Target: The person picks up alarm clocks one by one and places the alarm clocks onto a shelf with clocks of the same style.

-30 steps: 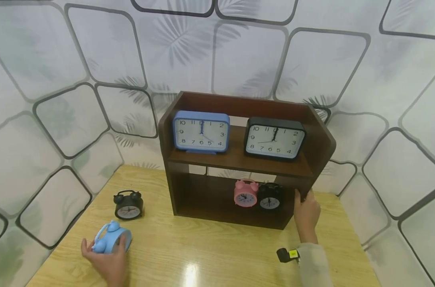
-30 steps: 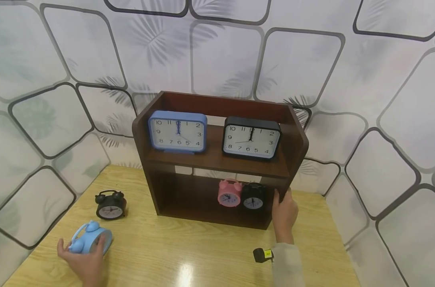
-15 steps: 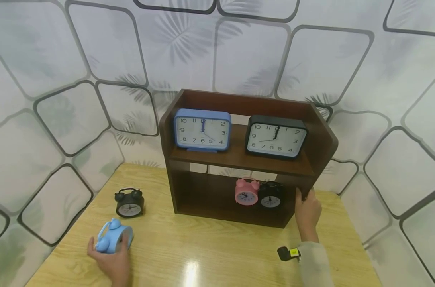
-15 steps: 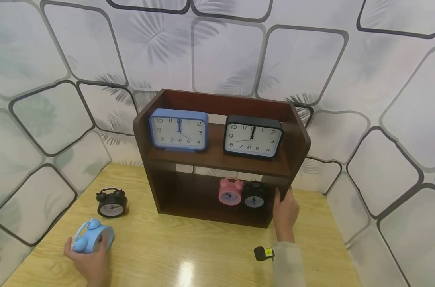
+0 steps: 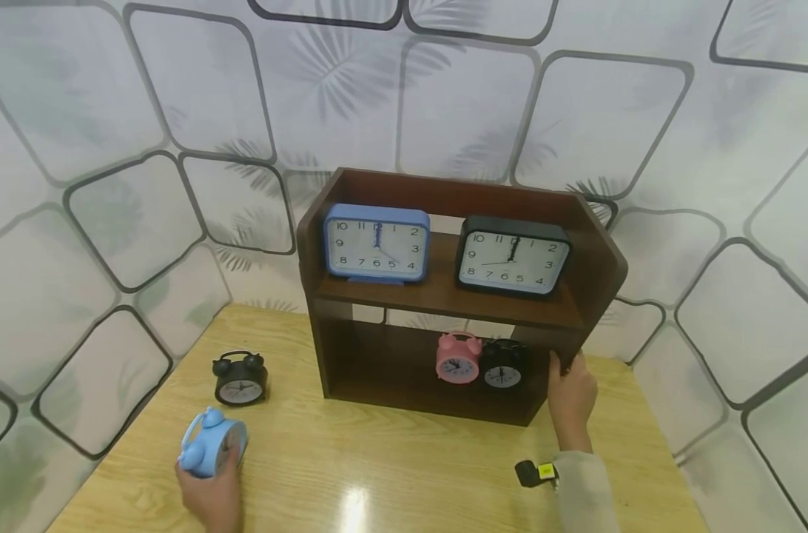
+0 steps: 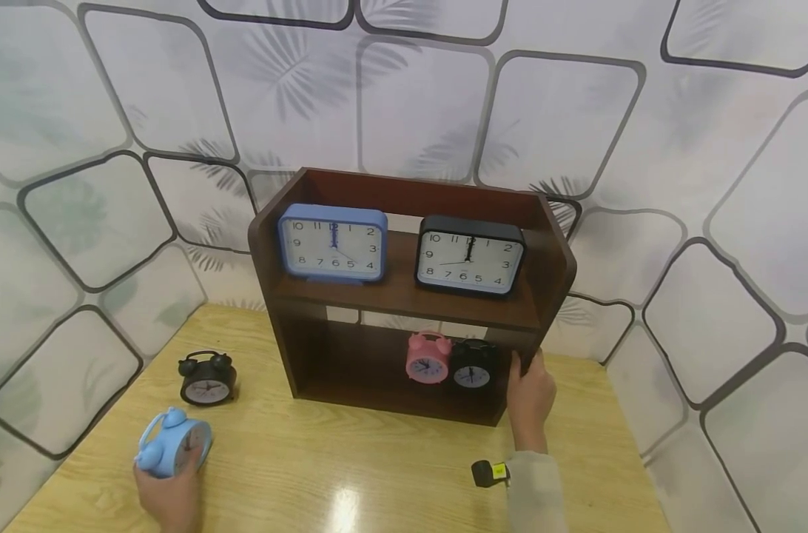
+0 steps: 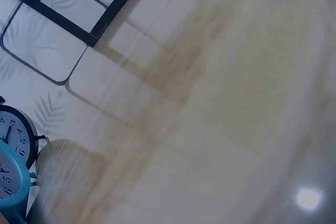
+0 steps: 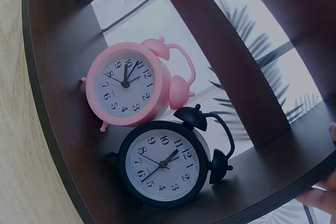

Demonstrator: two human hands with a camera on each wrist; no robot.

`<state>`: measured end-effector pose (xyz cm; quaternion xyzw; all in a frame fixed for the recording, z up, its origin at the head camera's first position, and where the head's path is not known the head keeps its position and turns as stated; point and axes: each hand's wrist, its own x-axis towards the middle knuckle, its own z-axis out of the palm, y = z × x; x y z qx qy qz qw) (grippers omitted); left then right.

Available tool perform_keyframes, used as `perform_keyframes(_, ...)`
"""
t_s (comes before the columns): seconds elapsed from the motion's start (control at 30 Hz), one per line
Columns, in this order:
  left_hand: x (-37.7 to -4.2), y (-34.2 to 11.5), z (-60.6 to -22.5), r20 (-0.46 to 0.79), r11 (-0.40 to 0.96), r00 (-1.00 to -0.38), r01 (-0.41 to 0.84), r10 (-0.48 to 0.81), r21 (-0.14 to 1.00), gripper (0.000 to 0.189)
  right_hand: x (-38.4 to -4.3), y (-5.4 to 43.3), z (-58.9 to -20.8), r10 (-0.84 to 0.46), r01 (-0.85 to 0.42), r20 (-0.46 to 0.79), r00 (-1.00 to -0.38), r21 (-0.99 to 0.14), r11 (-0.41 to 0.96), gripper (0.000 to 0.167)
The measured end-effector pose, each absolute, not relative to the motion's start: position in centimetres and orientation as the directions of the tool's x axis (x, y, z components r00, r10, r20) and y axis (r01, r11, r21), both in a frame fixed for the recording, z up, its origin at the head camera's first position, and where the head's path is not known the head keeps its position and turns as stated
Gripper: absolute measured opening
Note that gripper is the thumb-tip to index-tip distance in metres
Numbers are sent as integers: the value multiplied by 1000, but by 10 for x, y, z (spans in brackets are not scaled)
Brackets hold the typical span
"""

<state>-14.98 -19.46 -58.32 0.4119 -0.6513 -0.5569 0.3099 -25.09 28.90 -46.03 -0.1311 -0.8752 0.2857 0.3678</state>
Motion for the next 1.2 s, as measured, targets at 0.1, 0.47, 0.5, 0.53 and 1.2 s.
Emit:
perform_keyframes(0.1, -148, -194, -586, -40, 52, -455, -188, -890, 981, 73, -251, 289, -461, 438, 17, 569, -696, -597, 802, 26)
perform_keyframes(0.47, -149, -195, -588, 18, 133, -470, -212, -882, 968, 67, -251, 288, -459, 444, 19, 565, -695, -604, 797, 25)
perform_keyframes(0.5, -148, -195, -588, 17, 137, -472, -220, -882, 966, 67, -251, 288, -459, 446, 19, 564, -695, -605, 796, 25)
perform_keyframes(0.53, -148, -195, -587, 18, 142, -474, -228, -880, 963, 67, -251, 288, -459, 446, 21, 564, -695, -605, 796, 25)
perform_keyframes(1.2, -154, -202, -545, 187, 425, -827, -68, -530, 903, 49, -250, 289, -459, 432, 7, 578, -692, -593, 805, 25)
